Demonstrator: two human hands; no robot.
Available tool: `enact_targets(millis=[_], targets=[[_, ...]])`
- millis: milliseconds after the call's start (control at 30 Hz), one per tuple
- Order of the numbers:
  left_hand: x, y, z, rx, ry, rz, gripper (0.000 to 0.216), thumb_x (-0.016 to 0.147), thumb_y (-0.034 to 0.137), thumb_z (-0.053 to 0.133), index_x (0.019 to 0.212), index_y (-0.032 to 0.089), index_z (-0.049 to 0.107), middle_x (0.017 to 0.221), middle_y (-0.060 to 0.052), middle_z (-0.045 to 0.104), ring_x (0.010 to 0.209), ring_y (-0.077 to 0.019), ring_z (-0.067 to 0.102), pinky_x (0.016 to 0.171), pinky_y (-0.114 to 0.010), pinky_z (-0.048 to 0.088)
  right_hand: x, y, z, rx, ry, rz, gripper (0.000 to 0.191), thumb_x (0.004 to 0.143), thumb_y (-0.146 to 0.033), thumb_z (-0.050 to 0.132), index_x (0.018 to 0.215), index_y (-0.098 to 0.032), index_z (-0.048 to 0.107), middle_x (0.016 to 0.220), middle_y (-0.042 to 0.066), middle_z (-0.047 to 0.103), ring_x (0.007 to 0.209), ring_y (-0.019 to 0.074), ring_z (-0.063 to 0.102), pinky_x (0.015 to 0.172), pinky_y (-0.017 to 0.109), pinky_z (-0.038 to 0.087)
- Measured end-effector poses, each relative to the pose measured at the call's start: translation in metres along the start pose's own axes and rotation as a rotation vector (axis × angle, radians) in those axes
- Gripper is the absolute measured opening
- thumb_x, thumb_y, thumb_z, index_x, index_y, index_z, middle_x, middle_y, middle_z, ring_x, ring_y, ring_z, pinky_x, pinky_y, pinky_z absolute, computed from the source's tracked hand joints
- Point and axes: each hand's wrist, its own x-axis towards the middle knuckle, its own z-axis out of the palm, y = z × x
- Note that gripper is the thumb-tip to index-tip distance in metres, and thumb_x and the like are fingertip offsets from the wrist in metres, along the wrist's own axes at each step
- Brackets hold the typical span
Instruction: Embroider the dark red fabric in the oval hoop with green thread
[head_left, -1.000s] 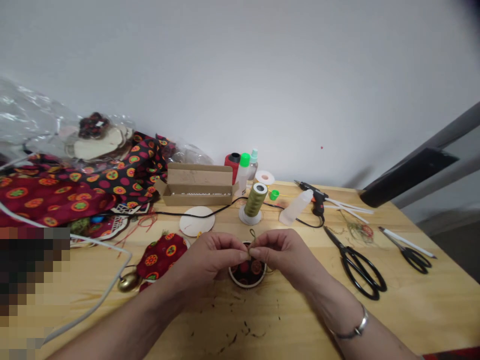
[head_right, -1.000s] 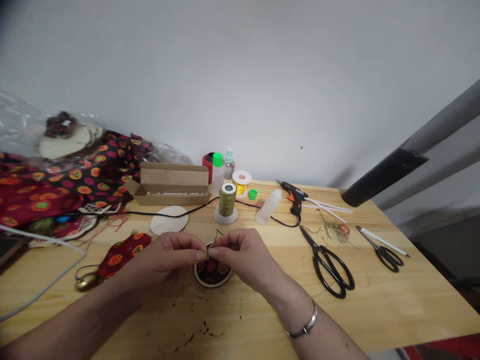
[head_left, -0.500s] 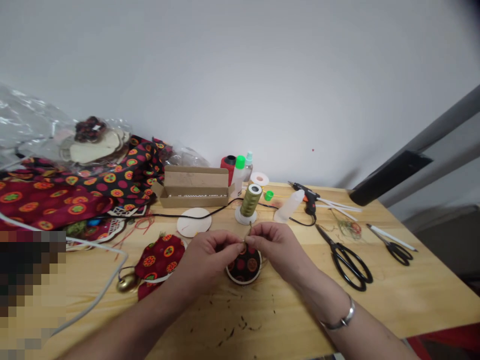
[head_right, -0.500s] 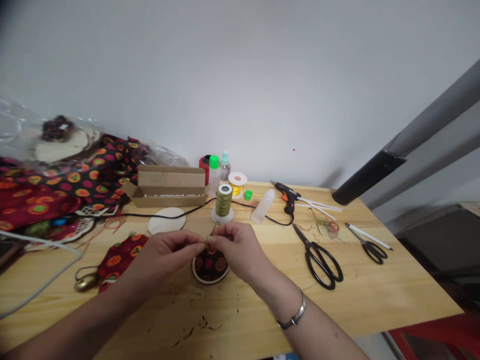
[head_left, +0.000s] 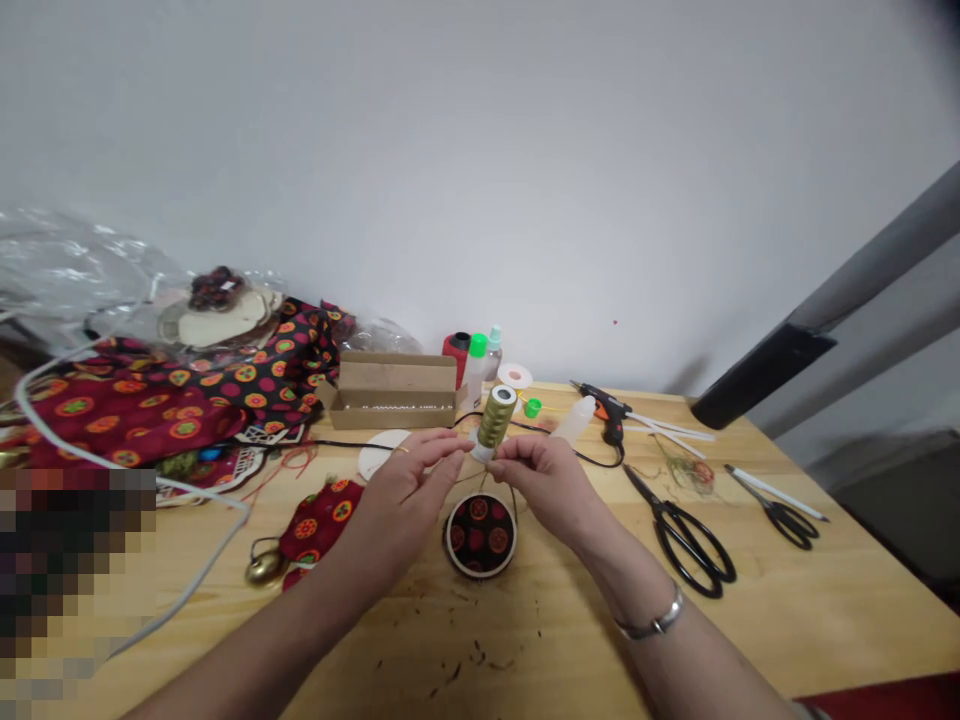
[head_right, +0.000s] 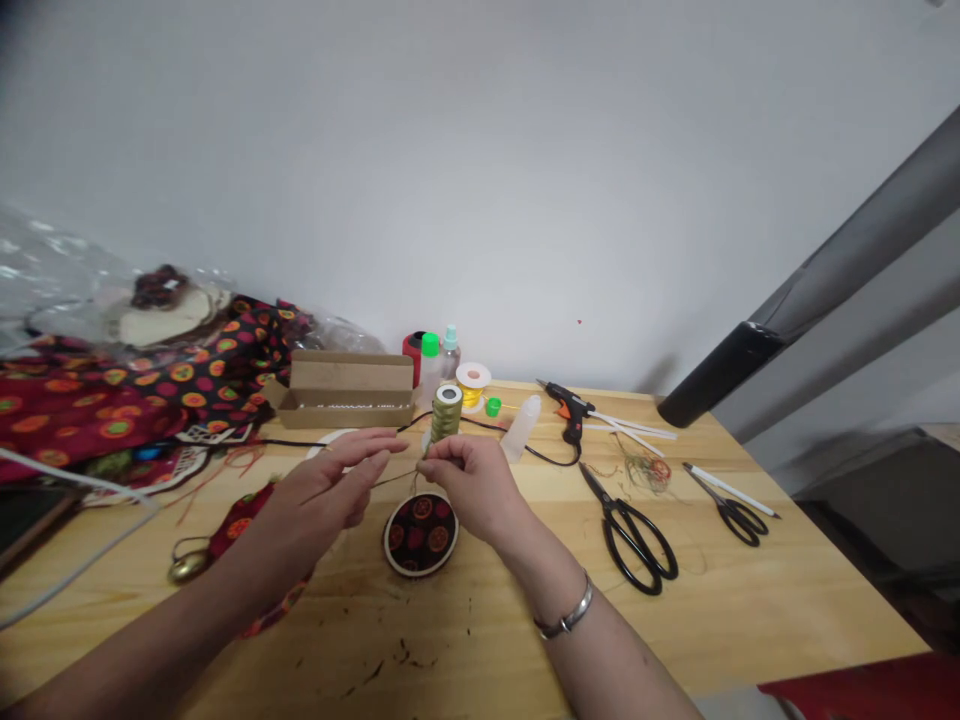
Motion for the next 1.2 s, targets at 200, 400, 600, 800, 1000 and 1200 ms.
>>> enact_targets(millis=[200, 400, 600, 800, 1000, 1200], targets=[[0.009, -0.008, 0.003, 0.209, -0.098, 0.179, 0.017, 0.074, 0.031, 0.059, 0.079, 0.025, 0.074, 0.082, 0.000, 0.072, 0.081, -0.0198, 0.061, 0.073, -0.024, 0.044, 0.002, 0.013, 0.000, 0.041, 0.001, 0.014, 0.010, 0.065, -0.021, 0.061, 0.058, -0.015, 0.059, 0.054, -0.004, 0.049, 0.052, 0.0092, 0.041, 0.053, 0.022, 0.034], [0.012, -0.025, 0.001, 0.230, -0.136, 0.108, 0.015, 0.071, 0.028, 0.061, 0.077, 0.023, 0.075, 0.076, -0.001, 0.073, 0.074, -0.0196, 0.062, 0.067, -0.024, 0.046, 0.003, 0.030, 0.001, 0.032, 0.007, 0.042, 0.009, 0.066, -0.022, 0.061, 0.059, -0.016, 0.058, 0.055, -0.004, 0.051, 0.053, 0.0101, 0.043, 0.052, 0.022, 0.035], [0.012, -0.027, 0.002, 0.270, -0.181, 0.068, 0.018, 0.074, 0.028, 0.058, 0.076, 0.021, 0.074, 0.073, -0.002, 0.072, 0.069, -0.0180, 0.061, 0.062, -0.023, 0.045, 0.001, 0.030, 0.003, 0.005, -0.023, 0.051, 0.011, 0.069, -0.022, 0.058, 0.060, -0.016, 0.057, 0.053, -0.004, 0.048, 0.052, 0.0096, 0.041, 0.050, 0.022, 0.034], [0.013, -0.037, 0.003, 0.260, -0.116, 0.172, 0.015, 0.074, 0.026, 0.059, 0.072, 0.021, 0.073, 0.084, -0.004, 0.065, 0.079, -0.0186, 0.059, 0.069, -0.026, 0.046, 0.000, 0.029, 0.004, -0.031, -0.011, 0.026, 0.012, 0.070, -0.021, 0.057, 0.060, -0.016, 0.055, 0.054, -0.004, 0.047, 0.053, 0.0095, 0.040, 0.050, 0.021, 0.034], [0.013, -0.036, 0.000, 0.429, 0.032, 0.396, 0.013, 0.069, 0.023, 0.061, 0.071, 0.024, 0.074, 0.100, -0.007, 0.057, 0.101, -0.0237, 0.050, 0.088, -0.036, 0.040, -0.004, 0.026, 0.004, -0.106, -0.030, -0.037, 0.013, 0.074, -0.020, 0.054, 0.061, -0.015, 0.055, 0.057, -0.003, 0.049, 0.055, 0.0093, 0.041, 0.051, 0.020, 0.034], [0.013, -0.032, 0.000, 0.362, -0.058, 0.285, 0.016, 0.074, 0.025, 0.057, 0.070, 0.020, 0.072, 0.095, -0.006, 0.055, 0.093, -0.0196, 0.054, 0.083, -0.032, 0.043, -0.003, 0.027, 0.004, -0.133, -0.028, -0.058, 0.014, 0.075, -0.020, 0.053, 0.062, -0.016, 0.055, 0.056, -0.003, 0.048, 0.054, 0.0090, 0.041, 0.051, 0.020, 0.034]])
